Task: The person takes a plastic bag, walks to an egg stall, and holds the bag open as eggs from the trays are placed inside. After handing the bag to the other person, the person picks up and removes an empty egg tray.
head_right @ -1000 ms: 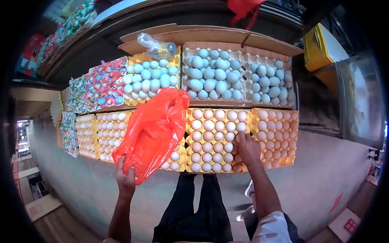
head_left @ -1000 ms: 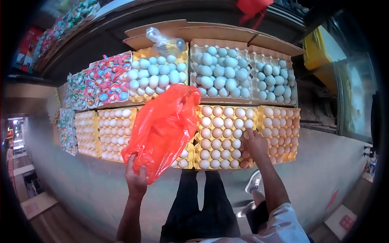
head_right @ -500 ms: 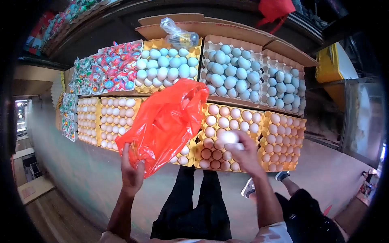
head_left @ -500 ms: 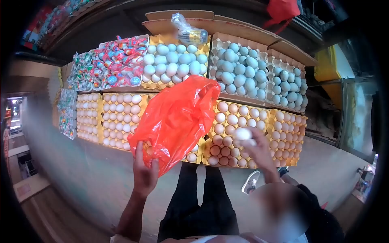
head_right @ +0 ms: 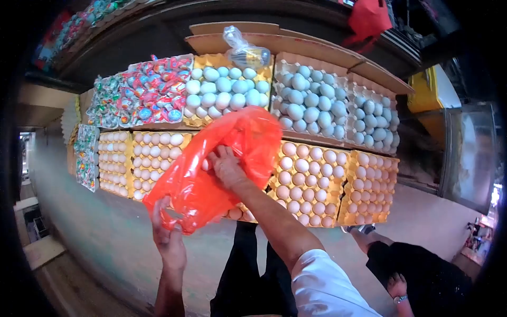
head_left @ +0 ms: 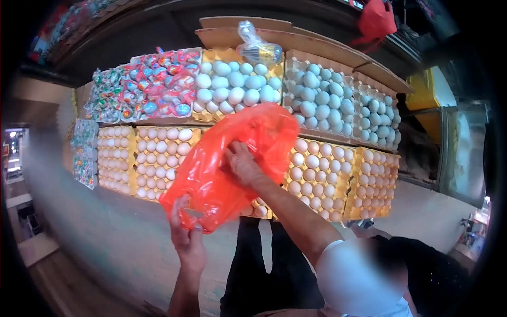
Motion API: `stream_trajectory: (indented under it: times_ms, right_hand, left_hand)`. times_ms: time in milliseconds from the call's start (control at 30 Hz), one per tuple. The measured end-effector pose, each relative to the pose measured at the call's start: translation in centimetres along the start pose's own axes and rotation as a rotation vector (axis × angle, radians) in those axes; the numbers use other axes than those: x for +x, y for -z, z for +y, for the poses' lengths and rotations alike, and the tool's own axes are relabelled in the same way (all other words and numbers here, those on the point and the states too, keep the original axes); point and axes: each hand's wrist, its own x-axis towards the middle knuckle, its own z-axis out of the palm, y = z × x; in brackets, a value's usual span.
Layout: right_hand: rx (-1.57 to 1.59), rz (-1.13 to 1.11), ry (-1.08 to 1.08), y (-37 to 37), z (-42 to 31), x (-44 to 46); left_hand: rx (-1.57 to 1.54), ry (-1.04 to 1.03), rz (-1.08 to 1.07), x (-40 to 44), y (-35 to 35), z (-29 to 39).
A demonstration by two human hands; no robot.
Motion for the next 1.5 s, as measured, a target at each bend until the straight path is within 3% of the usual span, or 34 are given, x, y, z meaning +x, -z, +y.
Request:
stream_trajectory:
  times_ms: [67,133,233,300,333,367,400,467,567,600,667,833,933,1000,1033,1067,1133,1200,1267,1300,1333,1400,1500]
  right_hand:
    - [-0.015,0.021,-0.043,0.5,-0.7,-1.5]
    - [0.115,0.167,0.125,2.2,-1.1,-3.1]
    - [0.095,0.236,0.095,10.2,-0.6,-9.2]
    - [0.119,0.415,0.034,13.6,5.4,-13.7]
    - [0.06,0.599,-0.188,14.6,7.6,-15.8]
    - [0.0,0.559,-0.445,16.7,9.9,-17.7]
    - [-0.262,0.51,-0.608,18.1,12.5,-18.8]
    - [-0.419,0.495,-0.596,19.2,15.0,-20.8]
    - [-0.322,0.176,-0.616,20.7,14.9,-21.0]
    - [-0.31,0.178,-0.627,20.1,15.4,-21.5]
    - [-0.507,0.26,-0.431,18.8,16.8,-22.3]
    - [-0.457,0.226,-0.407,20.3,17.3,-22.4]
    - [-0.187,0.261,-0.328,21.3,18.4,-23.5]
    - [0.732,0.575,-0.672,20.8,19.0,-24.5]
    - [1.15,0.627,-0.751,21.6,19.4,-25.1]
    - [1.154,0.621,-0.749,21.7,19.5,-25.2]
    - [1.832,0.811,-0.823,24.2,16.0,-23.4]
    - [1.797,0.769,-0.858,22.7,19.7,-22.6]
    - [0.687,0.5,-0.975,21.0,22.7,-21.6]
    - [0.107,0.506,-0.753,21.9,20.6,-20.6]
    - [0.11,0.506,-0.751,22.7,19.8,-20.2]
    - [-0.455,0.209,-0.42,23.6,19.0,-19.2]
    - [-0.557,0.004,-0.471,23.1,19.5,-18.3]
  left_hand:
    - [-0.128,0.011,-0.009,0.1,0.0,-0.6]
    - [-0.32,-0.046,-0.012,0.3,0.0,-1.3]
    - [-0.293,0.032,0.011,0.1,-0.5,-1.0]
    - [-0.251,0.09,0.059,-0.3,-0.7,-1.0]
    - [-0.248,0.089,0.055,-0.4,-0.8,-0.9]
    - [-0.258,0.139,0.029,-0.6,-0.9,-0.7]
    - [-0.268,0.19,-0.001,-0.8,-1.2,-0.6]
    - [-0.237,0.155,-0.015,-0.8,-2.0,-0.6]
    - [-0.166,0.15,-0.017,-0.7,-3.2,0.6]
    - [-0.134,0.179,-0.019,-0.6,-3.6,1.3]
    - [-0.188,0.209,-0.029,-0.5,-4.8,2.4]
    - [-0.121,0.245,0.014,-1.1,-6.1,2.9]
    - [-0.056,0.232,0.039,-1.1,-6.6,3.3]
    - [-0.016,0.223,0.046,-0.9,-6.6,3.4]
    - [-0.014,0.224,0.054,-0.9,-6.6,3.4]
    - [-0.023,0.214,0.066,-0.8,-6.6,3.4]
    - [-0.03,0.202,0.075,-0.8,-6.4,3.0]
    - [-0.088,0.201,0.061,-0.9,-6.2,2.6]
    - [-0.079,0.209,0.065,-0.9,-6.0,2.8]
    - [-0.076,0.219,0.07,-0.8,-5.9,2.9]
    - [-0.074,0.217,0.072,-0.7,-5.6,2.8]
    - [-0.004,0.196,0.054,-0.5,-4.7,2.9]
    - [-0.015,0.236,0.092,-0.1,-4.3,3.5]
